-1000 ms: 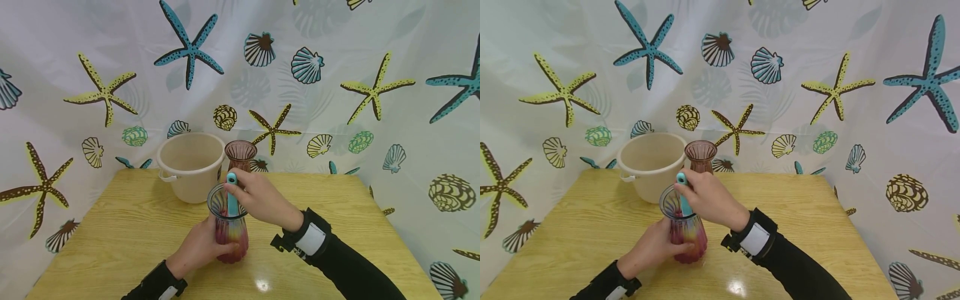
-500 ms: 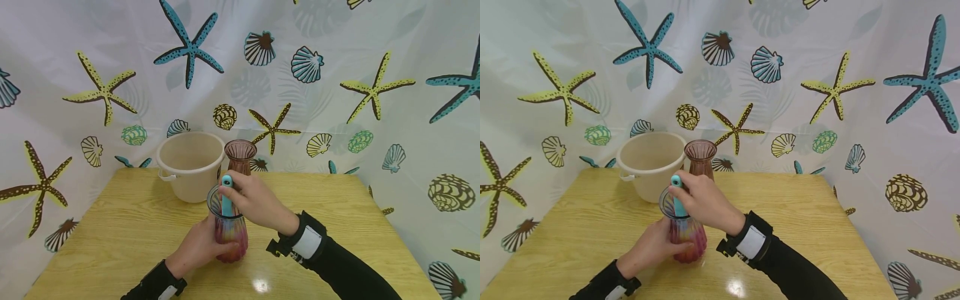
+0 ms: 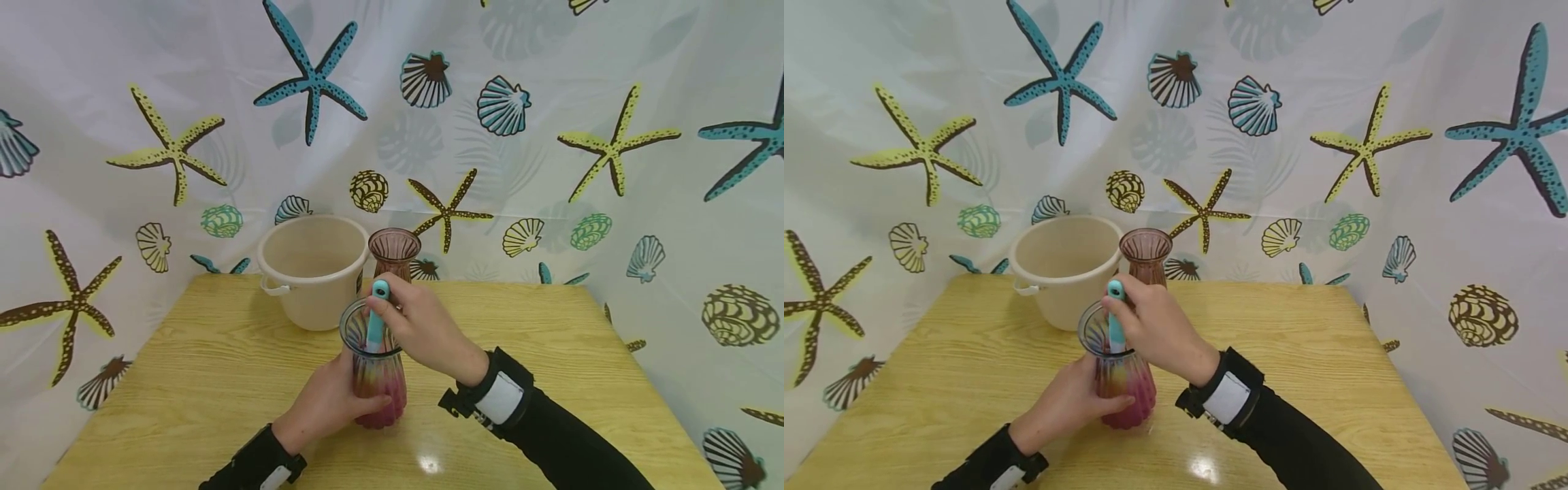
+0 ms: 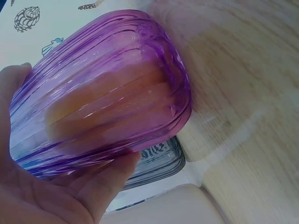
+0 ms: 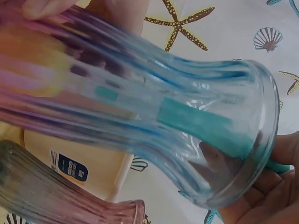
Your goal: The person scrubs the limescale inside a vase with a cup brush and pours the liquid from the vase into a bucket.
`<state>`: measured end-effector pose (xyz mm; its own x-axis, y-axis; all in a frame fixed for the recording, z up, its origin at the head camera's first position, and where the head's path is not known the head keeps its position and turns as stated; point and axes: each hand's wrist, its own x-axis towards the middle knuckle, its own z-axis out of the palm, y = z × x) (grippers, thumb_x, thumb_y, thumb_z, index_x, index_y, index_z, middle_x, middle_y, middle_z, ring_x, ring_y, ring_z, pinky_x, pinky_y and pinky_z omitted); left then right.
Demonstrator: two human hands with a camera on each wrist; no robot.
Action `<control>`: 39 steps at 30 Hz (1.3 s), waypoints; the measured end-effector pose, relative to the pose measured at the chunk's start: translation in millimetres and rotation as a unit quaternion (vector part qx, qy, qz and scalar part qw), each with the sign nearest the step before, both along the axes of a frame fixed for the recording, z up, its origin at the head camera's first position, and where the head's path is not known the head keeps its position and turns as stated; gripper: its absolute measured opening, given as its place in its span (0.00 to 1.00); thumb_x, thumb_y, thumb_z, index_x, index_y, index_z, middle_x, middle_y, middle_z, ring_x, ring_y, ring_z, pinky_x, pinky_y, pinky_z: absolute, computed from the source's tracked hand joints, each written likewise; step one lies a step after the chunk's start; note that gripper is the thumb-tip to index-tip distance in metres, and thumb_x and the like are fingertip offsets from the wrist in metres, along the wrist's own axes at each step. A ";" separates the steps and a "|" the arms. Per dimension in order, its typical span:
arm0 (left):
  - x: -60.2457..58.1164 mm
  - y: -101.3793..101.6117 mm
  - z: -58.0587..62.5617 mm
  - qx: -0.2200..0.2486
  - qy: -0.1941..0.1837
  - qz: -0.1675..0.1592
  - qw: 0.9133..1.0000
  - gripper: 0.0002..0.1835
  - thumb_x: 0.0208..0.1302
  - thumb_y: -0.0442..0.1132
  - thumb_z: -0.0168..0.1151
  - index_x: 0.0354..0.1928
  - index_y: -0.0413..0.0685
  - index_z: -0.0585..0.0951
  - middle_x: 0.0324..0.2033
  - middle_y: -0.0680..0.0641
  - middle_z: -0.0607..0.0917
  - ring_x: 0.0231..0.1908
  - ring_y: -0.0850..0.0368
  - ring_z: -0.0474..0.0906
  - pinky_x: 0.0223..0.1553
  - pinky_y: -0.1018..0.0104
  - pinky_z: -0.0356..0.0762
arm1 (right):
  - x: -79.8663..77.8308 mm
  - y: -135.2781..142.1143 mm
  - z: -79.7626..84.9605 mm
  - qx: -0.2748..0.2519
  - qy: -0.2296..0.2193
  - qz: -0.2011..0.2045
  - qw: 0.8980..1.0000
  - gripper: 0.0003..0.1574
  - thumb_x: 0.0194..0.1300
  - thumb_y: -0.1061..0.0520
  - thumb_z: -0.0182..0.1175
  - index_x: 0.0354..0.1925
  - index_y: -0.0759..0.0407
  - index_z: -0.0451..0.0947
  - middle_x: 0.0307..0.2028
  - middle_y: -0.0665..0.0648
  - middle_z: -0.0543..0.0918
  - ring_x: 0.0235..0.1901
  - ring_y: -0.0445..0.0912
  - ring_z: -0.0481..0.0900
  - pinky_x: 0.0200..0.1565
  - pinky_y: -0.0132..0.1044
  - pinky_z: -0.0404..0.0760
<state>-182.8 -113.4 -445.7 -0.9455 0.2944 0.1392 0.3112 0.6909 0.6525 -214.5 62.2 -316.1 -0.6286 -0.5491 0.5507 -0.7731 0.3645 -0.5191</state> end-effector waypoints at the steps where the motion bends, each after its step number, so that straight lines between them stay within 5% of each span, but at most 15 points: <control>1: 0.0 0.3 -0.2 0.001 -0.002 0.001 1.000 0.56 0.46 0.69 0.66 0.70 0.56 0.48 0.54 0.47 0.76 0.49 0.58 0.73 0.49 0.53 0.77 | -0.4 1.3 0.0 0.005 0.008 -0.005 1.000 0.05 0.73 0.54 0.51 0.39 0.53 0.71 0.24 0.49 0.71 0.23 0.39 0.68 0.23 0.32 0.70; 10: -2.3 0.4 -0.8 0.062 -0.040 -0.006 0.997 0.56 0.44 0.66 0.70 0.70 0.66 0.46 0.56 0.54 0.73 0.52 0.62 0.70 0.53 0.52 0.74 | -0.2 8.0 3.3 0.027 0.037 -0.001 0.999 0.07 0.73 0.53 0.51 0.35 0.53 0.70 0.19 0.49 0.65 0.18 0.38 0.63 0.20 0.30 0.64; 19: -6.1 6.9 -3.8 0.190 -0.056 -0.032 0.980 0.55 0.42 0.56 0.76 0.68 0.74 0.50 0.56 0.58 0.71 0.52 0.63 0.69 0.55 0.50 0.71 | 4.9 10.5 6.5 0.009 0.010 0.032 0.999 0.06 0.70 0.55 0.55 0.34 0.52 0.73 0.20 0.48 0.68 0.18 0.39 0.66 0.19 0.29 0.66; 32: -7.2 13.7 2.0 0.186 -0.055 -0.032 0.980 0.49 0.47 0.52 0.75 0.67 0.70 0.54 0.56 0.57 0.72 0.53 0.63 0.69 0.56 0.49 0.71 | 5.2 21.2 5.4 -0.001 -0.008 0.047 0.999 0.08 0.72 0.53 0.52 0.36 0.53 0.74 0.21 0.49 0.70 0.18 0.37 0.66 0.19 0.30 0.69; 39: -10.9 14.1 11.2 0.113 0.019 -0.043 0.992 0.48 0.47 0.53 0.74 0.67 0.57 0.57 0.53 0.55 0.75 0.50 0.64 0.70 0.53 0.56 0.74 | 11.6 34.6 4.1 -0.020 -0.046 0.013 0.999 0.06 0.72 0.53 0.52 0.38 0.53 0.74 0.26 0.50 0.73 0.24 0.40 0.71 0.23 0.35 0.75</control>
